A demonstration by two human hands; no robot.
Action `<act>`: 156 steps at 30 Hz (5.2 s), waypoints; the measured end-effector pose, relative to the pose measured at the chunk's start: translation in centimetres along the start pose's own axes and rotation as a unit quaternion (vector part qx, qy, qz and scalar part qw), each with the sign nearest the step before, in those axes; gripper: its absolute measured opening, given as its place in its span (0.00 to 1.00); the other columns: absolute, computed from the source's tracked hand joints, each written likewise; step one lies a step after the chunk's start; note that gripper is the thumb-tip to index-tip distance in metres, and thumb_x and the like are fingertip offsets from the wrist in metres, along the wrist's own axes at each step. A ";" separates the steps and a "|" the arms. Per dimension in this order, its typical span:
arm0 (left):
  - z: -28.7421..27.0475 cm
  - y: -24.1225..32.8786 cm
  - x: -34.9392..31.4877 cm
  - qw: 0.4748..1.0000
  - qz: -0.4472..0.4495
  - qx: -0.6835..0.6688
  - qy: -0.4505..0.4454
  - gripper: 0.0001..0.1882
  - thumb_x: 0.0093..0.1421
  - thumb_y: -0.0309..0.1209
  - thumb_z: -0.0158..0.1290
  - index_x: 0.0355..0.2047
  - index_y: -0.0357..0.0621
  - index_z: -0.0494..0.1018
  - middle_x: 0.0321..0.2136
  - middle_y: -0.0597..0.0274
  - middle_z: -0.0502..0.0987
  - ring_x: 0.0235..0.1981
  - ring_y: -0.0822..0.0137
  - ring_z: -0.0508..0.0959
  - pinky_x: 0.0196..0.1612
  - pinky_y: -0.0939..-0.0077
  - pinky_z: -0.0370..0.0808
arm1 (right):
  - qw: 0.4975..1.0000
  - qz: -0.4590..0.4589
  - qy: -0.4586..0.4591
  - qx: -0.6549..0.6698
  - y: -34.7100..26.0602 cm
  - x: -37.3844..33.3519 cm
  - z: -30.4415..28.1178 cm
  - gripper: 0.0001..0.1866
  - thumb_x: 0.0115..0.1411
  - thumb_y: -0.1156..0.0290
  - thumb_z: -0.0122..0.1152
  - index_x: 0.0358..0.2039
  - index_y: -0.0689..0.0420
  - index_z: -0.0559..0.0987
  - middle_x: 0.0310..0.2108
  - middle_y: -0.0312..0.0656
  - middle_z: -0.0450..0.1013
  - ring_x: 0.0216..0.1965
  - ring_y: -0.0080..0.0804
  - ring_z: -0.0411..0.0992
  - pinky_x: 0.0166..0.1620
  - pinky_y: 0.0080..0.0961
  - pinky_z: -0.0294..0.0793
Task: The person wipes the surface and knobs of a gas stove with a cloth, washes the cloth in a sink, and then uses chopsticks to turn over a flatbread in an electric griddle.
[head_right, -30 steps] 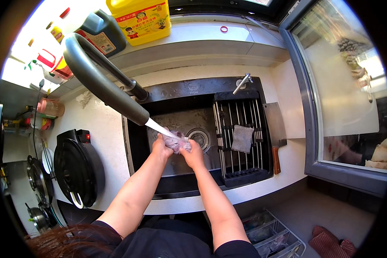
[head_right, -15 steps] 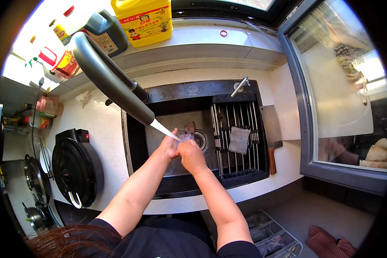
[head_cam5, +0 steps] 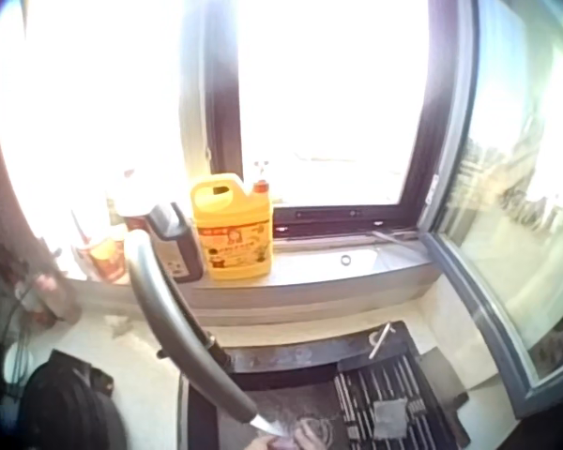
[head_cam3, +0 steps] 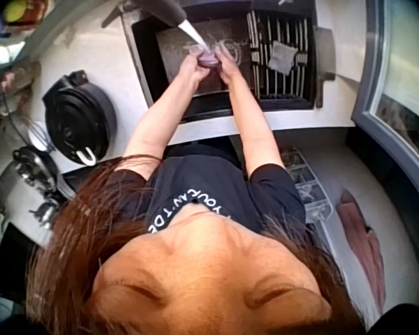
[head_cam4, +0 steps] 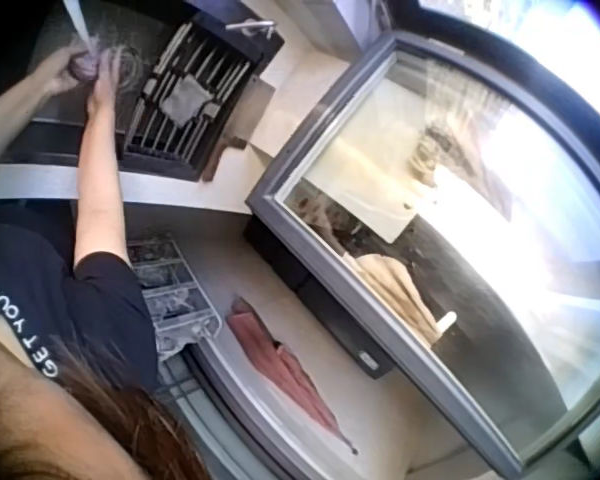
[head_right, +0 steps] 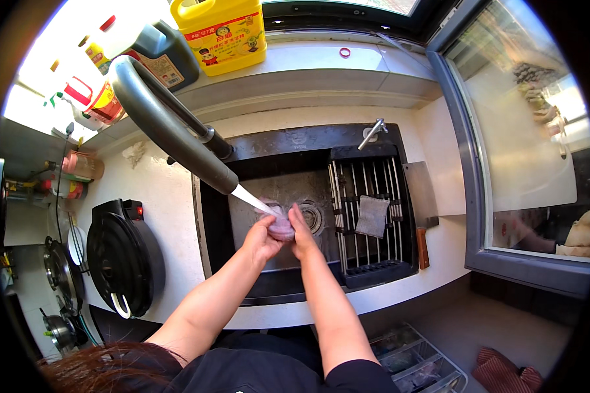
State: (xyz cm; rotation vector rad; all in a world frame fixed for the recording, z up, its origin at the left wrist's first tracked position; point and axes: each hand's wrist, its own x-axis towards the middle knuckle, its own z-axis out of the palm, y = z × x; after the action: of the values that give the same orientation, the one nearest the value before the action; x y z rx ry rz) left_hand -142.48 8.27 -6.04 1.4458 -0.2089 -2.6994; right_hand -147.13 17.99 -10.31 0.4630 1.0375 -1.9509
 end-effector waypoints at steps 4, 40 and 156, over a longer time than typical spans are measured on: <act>-0.7 0.9 -1.2 0.992 -0.022 0.126 0.000 0.18 0.65 0.38 0.43 0.50 0.41 0.64 0.49 0.55 0.69 0.48 0.58 0.72 0.51 0.55 0.69 | 0.965 0.012 -0.085 0.247 1.2 0.9 1.8 0.33 0.57 0.45 0.55 0.52 0.59 0.69 0.50 0.46 0.69 0.49 0.42 0.69 0.52 0.41 0.69; -2.0 4.2 -7.0 0.900 -0.162 0.345 -0.212 0.24 0.48 0.35 0.64 0.45 0.49 0.68 0.38 0.64 0.74 0.39 0.67 0.76 0.37 0.67 0.77 | 0.949 -0.109 -0.153 -0.253 -2.4 -4.0 5.5 0.15 0.56 0.77 0.54 0.45 0.63 0.74 0.35 0.41 0.75 0.34 0.24 0.72 0.38 0.20 0.72; -15.3 8.5 -16.2 0.929 0.225 0.292 0.028 0.13 0.65 0.38 0.45 0.39 0.40 0.69 0.34 0.61 0.75 0.34 0.73 0.74 0.39 0.79 0.70 | 0.470 -0.503 -0.126 -0.714 8.8 14.8 31.8 0.16 0.53 0.66 0.58 0.41 0.60 0.76 0.56 0.47 0.62 0.57 0.48 0.58 0.59 0.42 0.56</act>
State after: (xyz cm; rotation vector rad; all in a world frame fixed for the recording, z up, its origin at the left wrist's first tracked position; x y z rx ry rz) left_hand -120.75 0.59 0.23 1.3549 -1.2578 -2.2981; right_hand -146.20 -17.85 -5.57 -1.6603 2.5012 -0.9747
